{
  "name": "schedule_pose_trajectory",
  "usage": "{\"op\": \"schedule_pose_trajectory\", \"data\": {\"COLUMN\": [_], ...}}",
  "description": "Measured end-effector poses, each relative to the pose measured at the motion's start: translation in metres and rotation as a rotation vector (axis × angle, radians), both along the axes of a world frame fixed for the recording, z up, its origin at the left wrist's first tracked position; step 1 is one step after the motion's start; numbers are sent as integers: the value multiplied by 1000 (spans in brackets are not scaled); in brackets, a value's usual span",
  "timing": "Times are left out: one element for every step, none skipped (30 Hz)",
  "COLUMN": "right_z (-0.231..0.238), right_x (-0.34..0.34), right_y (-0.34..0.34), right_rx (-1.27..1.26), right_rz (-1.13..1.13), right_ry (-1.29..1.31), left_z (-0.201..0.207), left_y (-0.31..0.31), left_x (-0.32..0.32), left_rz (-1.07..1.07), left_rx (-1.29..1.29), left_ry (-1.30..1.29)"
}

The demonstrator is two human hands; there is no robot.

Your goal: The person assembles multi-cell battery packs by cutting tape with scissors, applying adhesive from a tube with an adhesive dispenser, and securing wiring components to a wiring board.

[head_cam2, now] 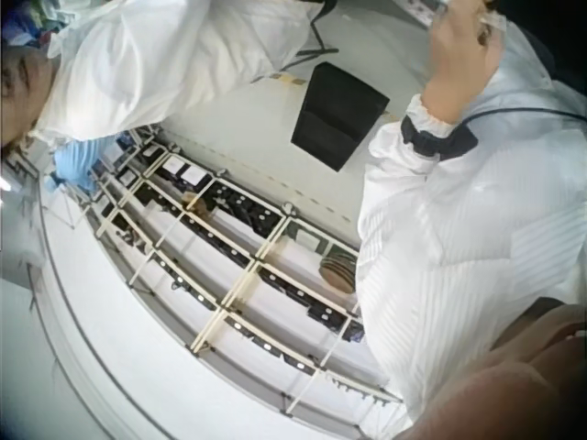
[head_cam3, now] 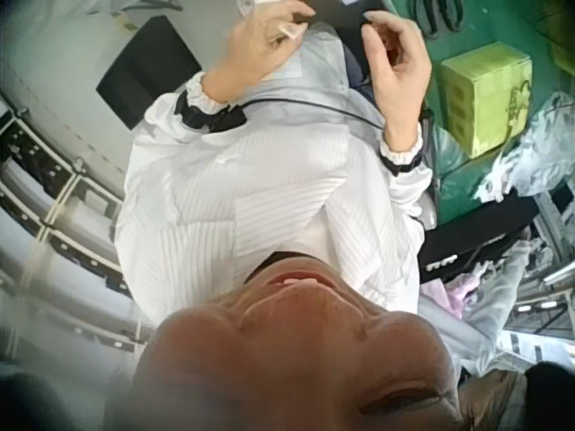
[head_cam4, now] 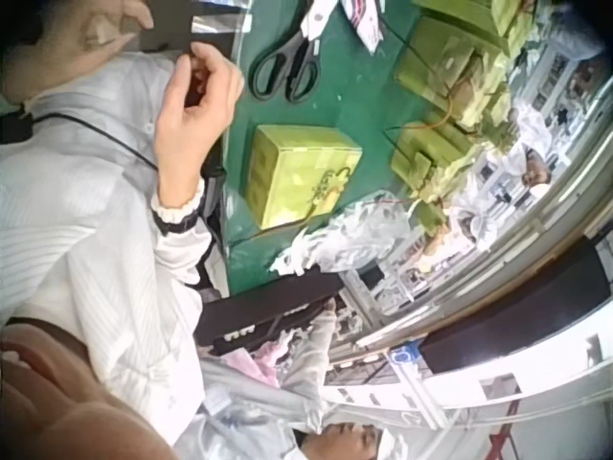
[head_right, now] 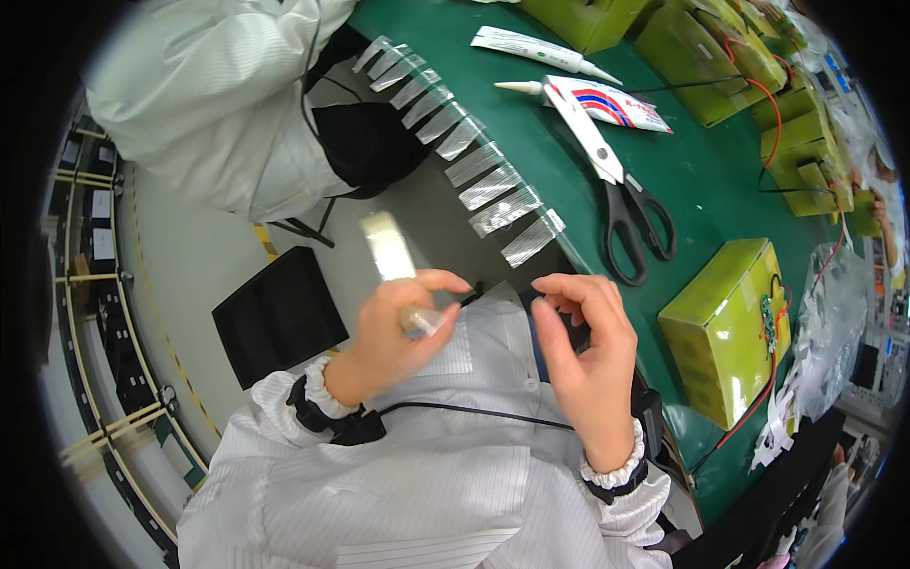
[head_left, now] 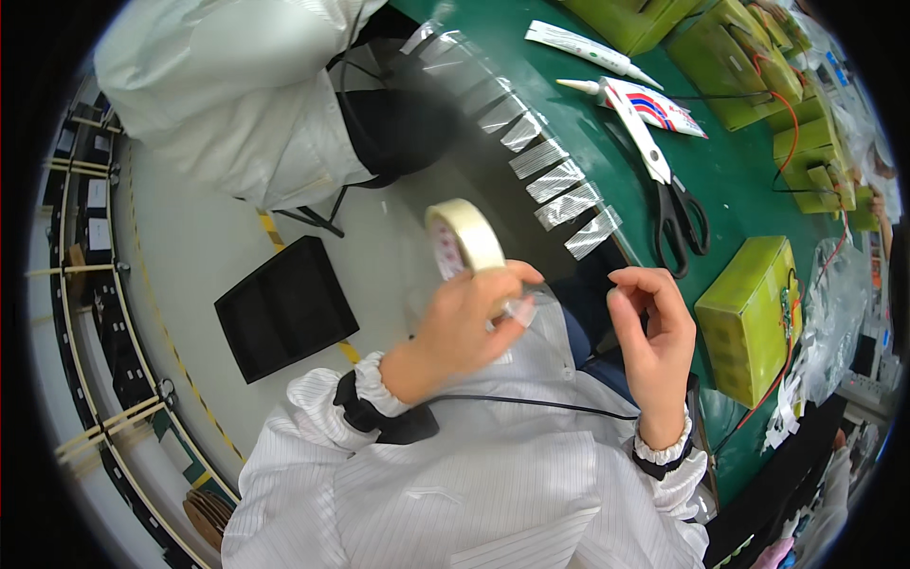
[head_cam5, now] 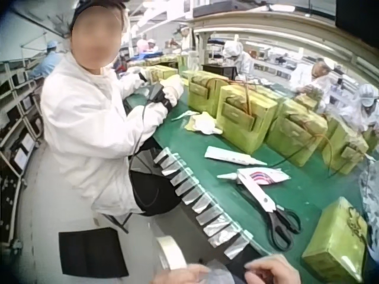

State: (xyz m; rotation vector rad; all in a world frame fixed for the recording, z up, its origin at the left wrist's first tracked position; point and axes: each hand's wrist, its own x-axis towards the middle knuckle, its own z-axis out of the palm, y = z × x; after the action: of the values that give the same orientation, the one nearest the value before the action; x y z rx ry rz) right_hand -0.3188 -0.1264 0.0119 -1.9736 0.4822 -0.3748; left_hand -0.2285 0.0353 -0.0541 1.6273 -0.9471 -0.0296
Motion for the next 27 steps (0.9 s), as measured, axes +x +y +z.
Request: {"op": "schedule_pose_trajectory", "data": {"right_z": [6,10,12,10,8,6,4,2,-1,-1,-1,2,6,12,13,5,-1,-6,0,-1,-3,1,4,3,2,0,0], "right_x": [-1,-3,-3,-3,-2,0,4,2,2,2,0,-5,-15,-20,-26,-27,-28,-22,-12,-14,-30,-37,-51,-40,-33,-35,-49], "right_y": [3,5,10,10,10,9,10,9,8,6,8,7,12,14,15,15,12,7,1,3,15,20,28,22,16,13,19], "right_rx": [-53,-111,-135,-133,-207,-282,-287,-282,-329,-379,-388,-377,-368,-373,-335,-313,-361,-392,-414,-472,-498,-525,-503,-498,-490,-516,-536], "right_rz": [88,171,197,200,227,253,222,219,231,243,236,238,218,205,208,230,240,239,220,209,209,237,212,189,195,170,137], "right_ry": [-7,-11,-28,-34,-26,-19,-13,-7,-52,-99,-115,-129,-108,-109,-94,-114,-141,-159,-203,-266,-300,-310,-305,-341,-342,-326,-291], "left_z": [10,22,28,27,25,26,32,31,29,29,35,51,62,59,47,37,33,31,41,45,49,57,67,71,70,67,64], "left_y": [1,1,0,0,-1,-3,-7,-8,-9,-11,-10,-12,-12,-6,-3,-5,-8,-12,-19,-17,-5,2,8,1,-6,-9,-3], "left_x": [-5,-10,-12,-13,-13,-11,-10,-12,-12,-11,-11,-12,-17,-29,-39,-34,-33,-27,-15,-19,-38,-43,-54,-42,-36,-38,-54], "left_rz": [12,-49,-109,-104,-172,-240,-256,-259,-332,-406,-410,-426,-442,-447,-470,-471,-501,-532,-539,-525,-499,-489,-473,-444,-435,-428,-433], "left_rx": [10,88,163,165,187,208,236,242,231,218,218,301,384,369,298,217,229,264,265,296,340,373,440,498,501,438,385], "left_ry": [-8,251,510,506,613,721,731,737,775,811,819,888,948,921,876,794,756,730,677,753,869,867,892,873,878,792,719]}}
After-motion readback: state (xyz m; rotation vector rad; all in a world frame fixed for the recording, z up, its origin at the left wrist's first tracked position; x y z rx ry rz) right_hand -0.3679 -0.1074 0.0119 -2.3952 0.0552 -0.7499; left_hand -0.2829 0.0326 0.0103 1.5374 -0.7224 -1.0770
